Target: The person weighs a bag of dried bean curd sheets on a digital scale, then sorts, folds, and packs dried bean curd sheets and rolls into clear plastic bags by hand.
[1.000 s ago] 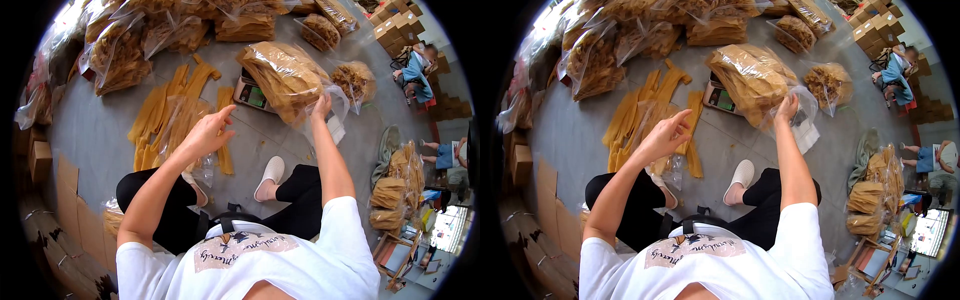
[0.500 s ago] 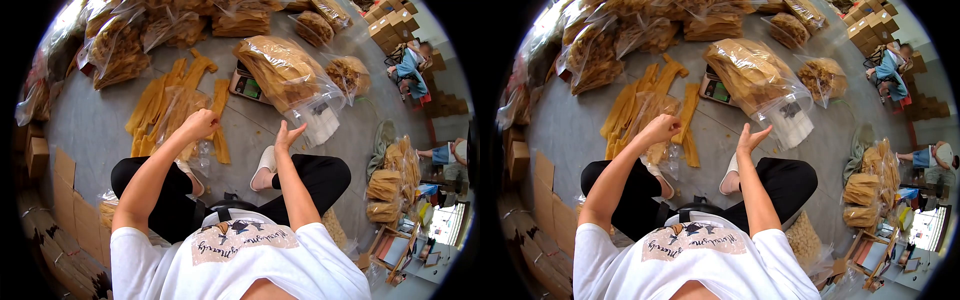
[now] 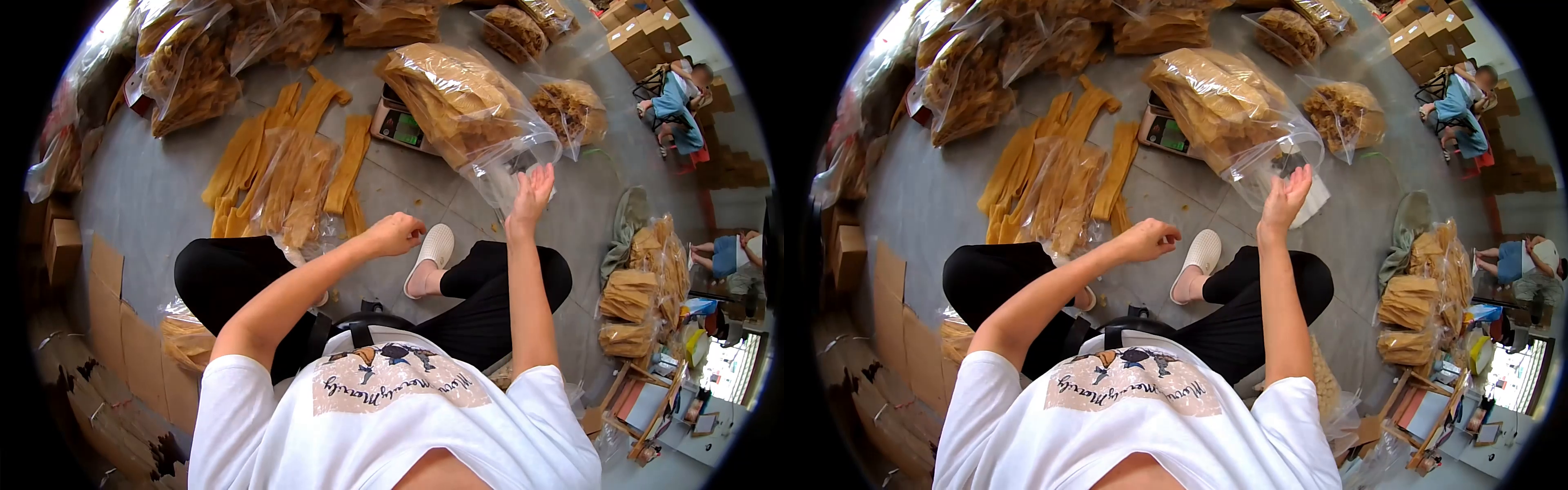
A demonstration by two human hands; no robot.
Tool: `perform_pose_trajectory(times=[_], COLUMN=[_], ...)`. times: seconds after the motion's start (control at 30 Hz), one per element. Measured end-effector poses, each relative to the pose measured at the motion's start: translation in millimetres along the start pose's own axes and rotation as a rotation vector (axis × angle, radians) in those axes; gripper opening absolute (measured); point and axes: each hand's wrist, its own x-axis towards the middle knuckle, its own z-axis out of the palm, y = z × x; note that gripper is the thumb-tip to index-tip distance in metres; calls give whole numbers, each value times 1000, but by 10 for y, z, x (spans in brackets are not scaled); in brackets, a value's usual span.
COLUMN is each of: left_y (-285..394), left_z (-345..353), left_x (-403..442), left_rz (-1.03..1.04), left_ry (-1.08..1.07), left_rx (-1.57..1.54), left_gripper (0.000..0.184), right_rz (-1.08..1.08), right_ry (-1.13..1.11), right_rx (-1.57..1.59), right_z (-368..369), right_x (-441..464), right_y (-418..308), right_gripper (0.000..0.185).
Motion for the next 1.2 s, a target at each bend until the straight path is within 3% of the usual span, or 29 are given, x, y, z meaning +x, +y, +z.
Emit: perform_pose_trajectory(times=[0.27, 0.33, 0.37, 0.4, 0.47, 0.53, 0.6, 0.7, 0.8, 0.9, 1.0, 1.07, 1.13, 1.2], left_y=[220, 231, 133, -52, -528, -1062, -1701, -2032, -2492, -2466, -2509, -2698, -2537, -2284], left_z=[473, 516, 545, 595, 722, 624, 473, 173, 333, 452, 519, 650, 590, 568], left_x=[238, 231, 243, 253, 232, 229, 186, -5, -7, -47, 57, 113, 102, 34], left_rz=[4, -34, -51, -77, -88, -492, -791, -874, -1001, -972, -1080, -1112, -1013, -903], left_ry=[77, 97, 48, 63, 292, 407, 585, 524, 399, 488, 686, 632, 526, 211], left_rx=[-205, -244, -245, -251, -50, -117, -282, -274, -136, -385, -319, -406, -773, -1113], left_gripper=[24, 23, 28, 28, 43, 57, 64, 76, 88, 98, 89, 55, 36, 23], right_rz=[221, 266, 117, 135, -506, -417, -112, 362, 484, 595, 731, 717, 624, 535], right_ry=[-104, 63, 107, 84, -142, -437, -661, -911, -953, -999, -1058, -1017, -919, -823], right_rx=[-6, -3, -1, 1, -217, -214, -235, -620, -790, -792, -743, -720, -679, -631], right_z=[-20, 88, 161, 300, 574, 752, 995, 912, 632, 408, 586, 719, 851, 984], right_x=[294, 268, 193, 48, -322, -583, -834, -1153, -1467, -1611, -1557, -1525, -1530, -1480], right_y=[-277, -309, -297, -445, -696, -424, 230, 1650, 2370, 2702, 2645, 2628, 2762, 2826], right_gripper=[67, 66, 64, 64, 56, 45, 35, 37, 43, 50, 62, 65, 64, 63])
